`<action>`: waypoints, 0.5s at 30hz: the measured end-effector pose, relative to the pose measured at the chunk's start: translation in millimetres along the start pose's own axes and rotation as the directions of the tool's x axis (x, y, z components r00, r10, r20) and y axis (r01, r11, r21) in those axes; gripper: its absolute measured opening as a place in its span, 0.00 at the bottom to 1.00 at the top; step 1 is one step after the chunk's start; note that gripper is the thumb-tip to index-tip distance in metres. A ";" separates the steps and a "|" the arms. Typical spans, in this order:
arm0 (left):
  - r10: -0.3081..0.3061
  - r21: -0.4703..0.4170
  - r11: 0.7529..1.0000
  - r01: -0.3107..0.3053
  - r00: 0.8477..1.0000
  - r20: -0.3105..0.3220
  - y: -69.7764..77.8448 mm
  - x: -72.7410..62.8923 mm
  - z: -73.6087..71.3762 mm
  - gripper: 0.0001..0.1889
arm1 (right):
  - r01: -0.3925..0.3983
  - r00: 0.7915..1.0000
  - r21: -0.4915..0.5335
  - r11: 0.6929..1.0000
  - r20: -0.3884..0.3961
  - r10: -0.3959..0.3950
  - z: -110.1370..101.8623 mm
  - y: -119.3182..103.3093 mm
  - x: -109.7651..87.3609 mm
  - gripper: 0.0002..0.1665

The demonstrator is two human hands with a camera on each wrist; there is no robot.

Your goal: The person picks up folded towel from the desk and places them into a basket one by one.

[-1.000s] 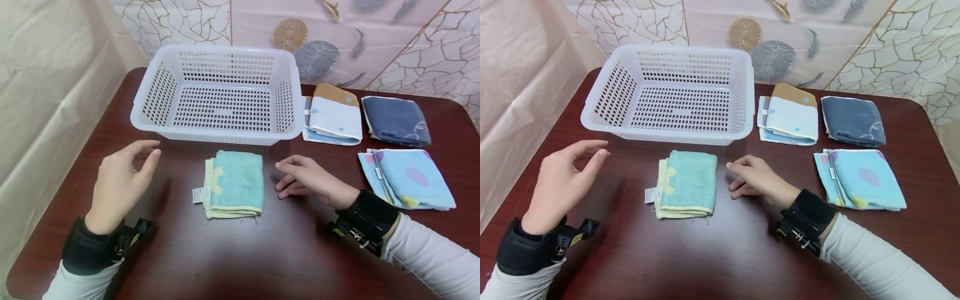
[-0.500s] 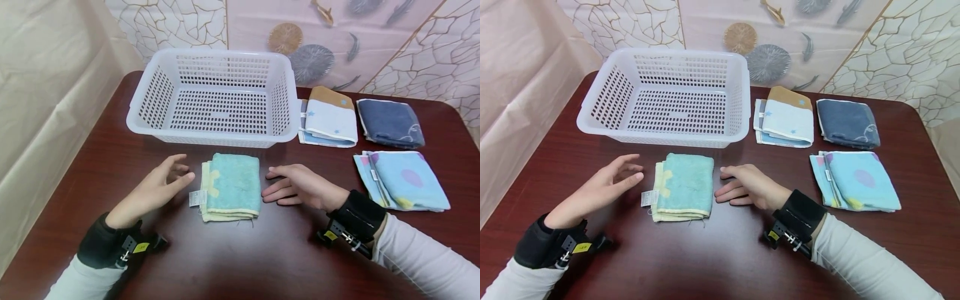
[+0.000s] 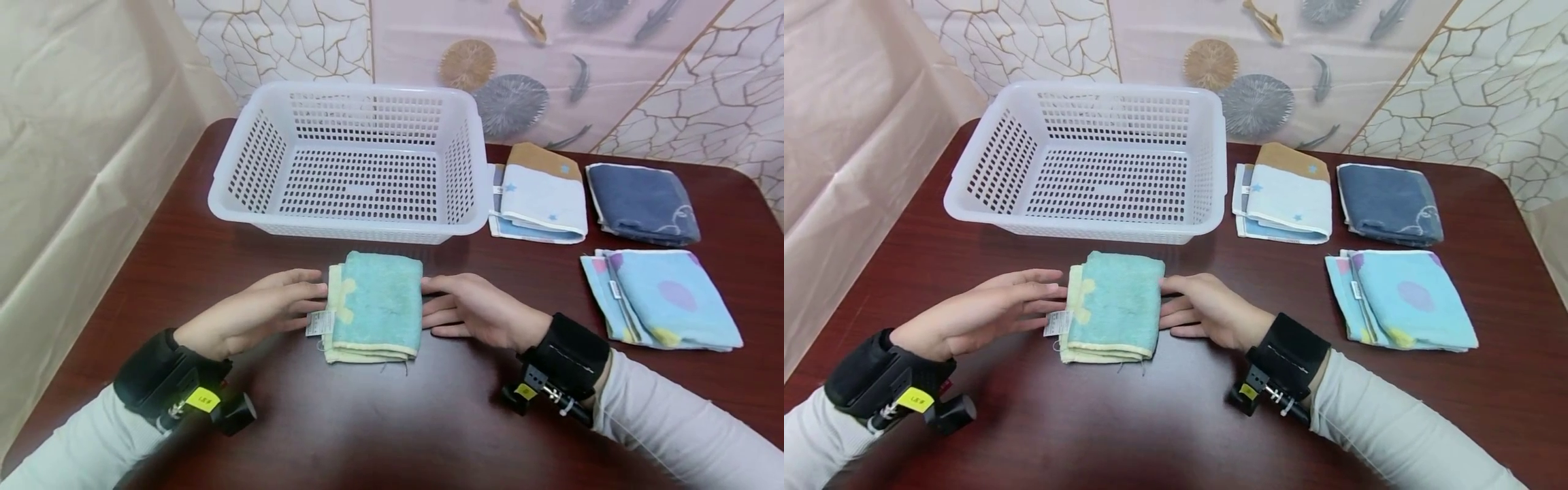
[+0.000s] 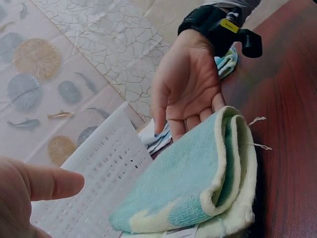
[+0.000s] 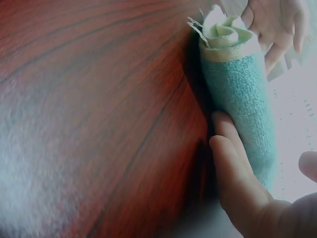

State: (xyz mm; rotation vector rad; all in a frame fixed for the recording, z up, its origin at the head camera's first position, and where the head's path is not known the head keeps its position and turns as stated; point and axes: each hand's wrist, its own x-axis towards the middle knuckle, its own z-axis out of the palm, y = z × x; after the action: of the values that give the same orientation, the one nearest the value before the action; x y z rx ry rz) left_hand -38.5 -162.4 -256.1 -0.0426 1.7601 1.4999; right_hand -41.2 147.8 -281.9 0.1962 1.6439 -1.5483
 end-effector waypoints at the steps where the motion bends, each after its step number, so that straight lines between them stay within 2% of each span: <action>1: 0.003 -0.009 1.000 -0.003 1.000 0.004 -0.5 0.5 -0.3 0.39 | 0.001 1.000 0.005 1.000 0.002 -0.001 1.3 0.4 0.9 0.34; 7: 0.026 -0.042 0.999 -0.024 0.999 0.047 -3.2 3.9 3.7 0.39 | 0.010 1.000 0.048 0.999 0.013 -0.011 7.9 3.3 6.6 0.33; 10: 0.036 -0.076 0.997 -0.031 0.997 0.071 -2.7 6.1 9.1 0.41 | 0.023 0.999 0.109 0.994 0.039 -0.027 13.7 4.1 10.4 0.31; 15: 0.044 -0.139 0.990 -0.027 0.992 0.117 -1.6 14.2 18.6 0.36 | 0.042 0.994 0.207 0.977 0.095 -0.063 26.3 6.1 19.5 0.29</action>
State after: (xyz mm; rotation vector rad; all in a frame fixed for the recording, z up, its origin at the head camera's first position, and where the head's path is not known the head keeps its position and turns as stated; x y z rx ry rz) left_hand -37.3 -140.8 -265.1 0.0091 1.5683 1.6136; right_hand -37.5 117.9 -295.8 0.1815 1.4216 -1.7399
